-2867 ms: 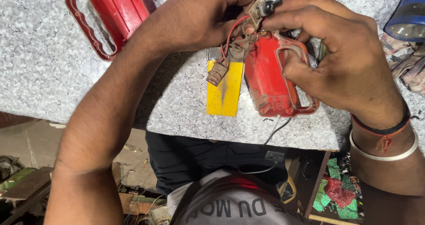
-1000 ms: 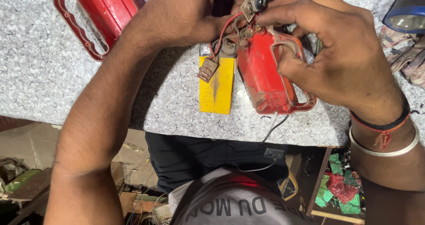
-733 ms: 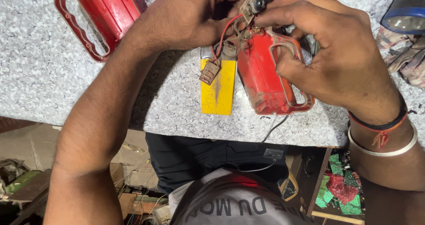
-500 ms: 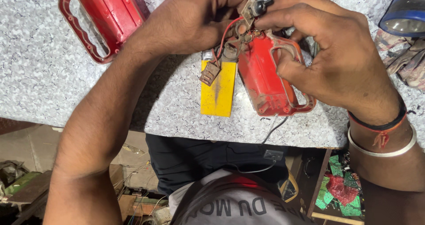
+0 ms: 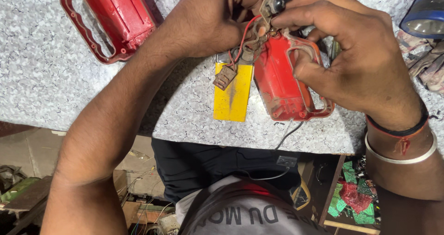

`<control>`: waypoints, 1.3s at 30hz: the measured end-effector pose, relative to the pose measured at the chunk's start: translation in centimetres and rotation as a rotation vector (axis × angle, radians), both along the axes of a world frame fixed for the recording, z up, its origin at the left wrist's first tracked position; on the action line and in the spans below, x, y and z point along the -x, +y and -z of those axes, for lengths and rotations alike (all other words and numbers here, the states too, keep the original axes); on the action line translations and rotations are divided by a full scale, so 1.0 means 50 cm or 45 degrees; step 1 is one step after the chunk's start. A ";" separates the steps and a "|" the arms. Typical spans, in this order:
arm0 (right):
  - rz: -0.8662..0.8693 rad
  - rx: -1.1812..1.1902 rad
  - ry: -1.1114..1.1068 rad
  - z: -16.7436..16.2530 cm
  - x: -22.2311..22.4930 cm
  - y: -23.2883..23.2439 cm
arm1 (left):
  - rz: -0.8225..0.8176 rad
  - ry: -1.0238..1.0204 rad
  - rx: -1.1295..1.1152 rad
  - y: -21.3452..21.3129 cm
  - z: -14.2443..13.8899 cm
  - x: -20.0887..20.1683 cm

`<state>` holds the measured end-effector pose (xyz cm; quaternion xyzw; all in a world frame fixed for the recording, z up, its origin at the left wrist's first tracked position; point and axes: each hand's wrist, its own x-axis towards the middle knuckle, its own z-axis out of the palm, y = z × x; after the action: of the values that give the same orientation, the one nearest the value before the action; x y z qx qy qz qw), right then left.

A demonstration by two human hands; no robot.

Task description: The person disassembles a red handheld flashlight, removes the bulb and reflector, and uses a screwdriver to adjust internal wiring and contacts. The person repeatedly tests the bulb by connecting it to a yellow battery pack, then reassembles the components into the red casing.

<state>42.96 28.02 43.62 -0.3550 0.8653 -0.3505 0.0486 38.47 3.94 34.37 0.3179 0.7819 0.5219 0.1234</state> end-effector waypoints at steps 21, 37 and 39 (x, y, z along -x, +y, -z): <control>-0.006 -0.018 0.053 0.001 -0.001 0.004 | -0.077 0.094 0.051 0.008 0.016 0.001; -0.004 -0.003 0.035 0.000 -0.003 0.003 | -0.018 -0.002 -0.011 0.006 0.009 0.002; -0.012 -0.002 0.032 -0.001 -0.002 0.002 | -0.013 0.035 -0.004 0.004 0.009 0.003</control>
<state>43.07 28.14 43.70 -0.3635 0.8644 -0.3451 0.0395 38.30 4.14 33.94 0.3211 0.7843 0.5193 0.1096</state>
